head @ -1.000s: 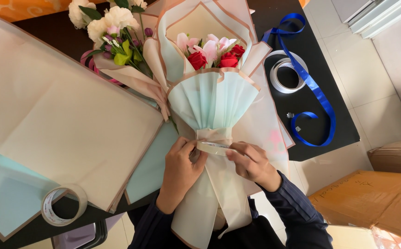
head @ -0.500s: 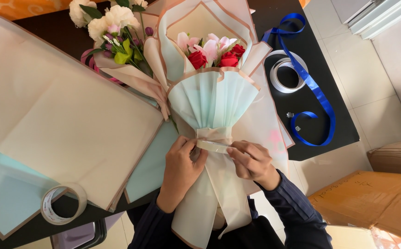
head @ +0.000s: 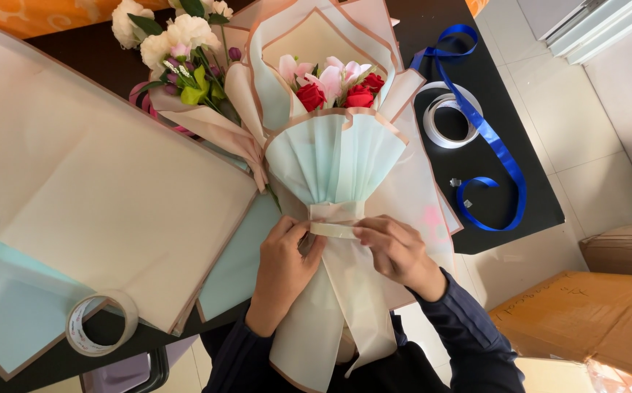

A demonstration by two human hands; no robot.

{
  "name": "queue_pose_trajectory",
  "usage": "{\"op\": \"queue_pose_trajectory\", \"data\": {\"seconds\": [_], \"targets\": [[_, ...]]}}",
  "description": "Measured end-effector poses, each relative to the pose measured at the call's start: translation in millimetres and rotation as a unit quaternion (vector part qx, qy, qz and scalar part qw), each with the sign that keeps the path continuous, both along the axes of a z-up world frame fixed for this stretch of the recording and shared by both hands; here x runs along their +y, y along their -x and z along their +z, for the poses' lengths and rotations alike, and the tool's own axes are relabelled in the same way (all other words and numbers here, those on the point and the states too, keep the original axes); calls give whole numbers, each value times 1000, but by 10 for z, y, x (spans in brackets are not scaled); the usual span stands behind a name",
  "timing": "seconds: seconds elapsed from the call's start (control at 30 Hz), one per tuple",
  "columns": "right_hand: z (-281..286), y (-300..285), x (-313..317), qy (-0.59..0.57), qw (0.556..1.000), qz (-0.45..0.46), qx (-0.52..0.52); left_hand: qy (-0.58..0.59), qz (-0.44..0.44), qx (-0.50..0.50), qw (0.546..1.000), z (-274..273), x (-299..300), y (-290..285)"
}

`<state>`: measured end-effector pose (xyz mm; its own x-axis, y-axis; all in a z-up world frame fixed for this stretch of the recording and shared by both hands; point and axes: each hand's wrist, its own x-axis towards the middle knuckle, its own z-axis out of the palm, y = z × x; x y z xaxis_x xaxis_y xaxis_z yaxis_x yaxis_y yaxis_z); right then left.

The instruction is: The person wraps a bouquet of lilies and roses by folding and taping layers of floral paper around the stems.

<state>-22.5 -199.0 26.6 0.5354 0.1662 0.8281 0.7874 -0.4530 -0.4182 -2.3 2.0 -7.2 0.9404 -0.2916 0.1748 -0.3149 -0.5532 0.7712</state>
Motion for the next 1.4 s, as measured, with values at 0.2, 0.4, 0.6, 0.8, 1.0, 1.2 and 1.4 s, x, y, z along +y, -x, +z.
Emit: {"op": "queue_pose_trajectory", "data": {"seconds": [0.2, 0.4, 0.6, 0.8, 1.0, 1.2, 1.4], "targets": [[312, -138, -56, -34, 996, 58, 52, 45, -24, 40, 998, 195, 34, 34], [493, -240, -138, 7, 984, 113, 137, 52, -22, 53, 997, 226, 39, 48], [353, -294, -108, 154, 977, 57, 135, 66, -9, 61, 996, 218, 26, 83], [58, -229, -94, 251, 966, -41, 44, 51, -7, 40, 998, 141, 24, 86], [266, -171, 27, 232, 970, -9, 76, 46, -6, 34, 998, 127, 13, 87], [245, -105, 90, 246, 963, -40, 102, 44, -18, 41, 998, 244, 26, 82], [158, -78, 92, 235, 962, -35, 131, 88, -32, 66, 993, 228, 76, 43]]}}
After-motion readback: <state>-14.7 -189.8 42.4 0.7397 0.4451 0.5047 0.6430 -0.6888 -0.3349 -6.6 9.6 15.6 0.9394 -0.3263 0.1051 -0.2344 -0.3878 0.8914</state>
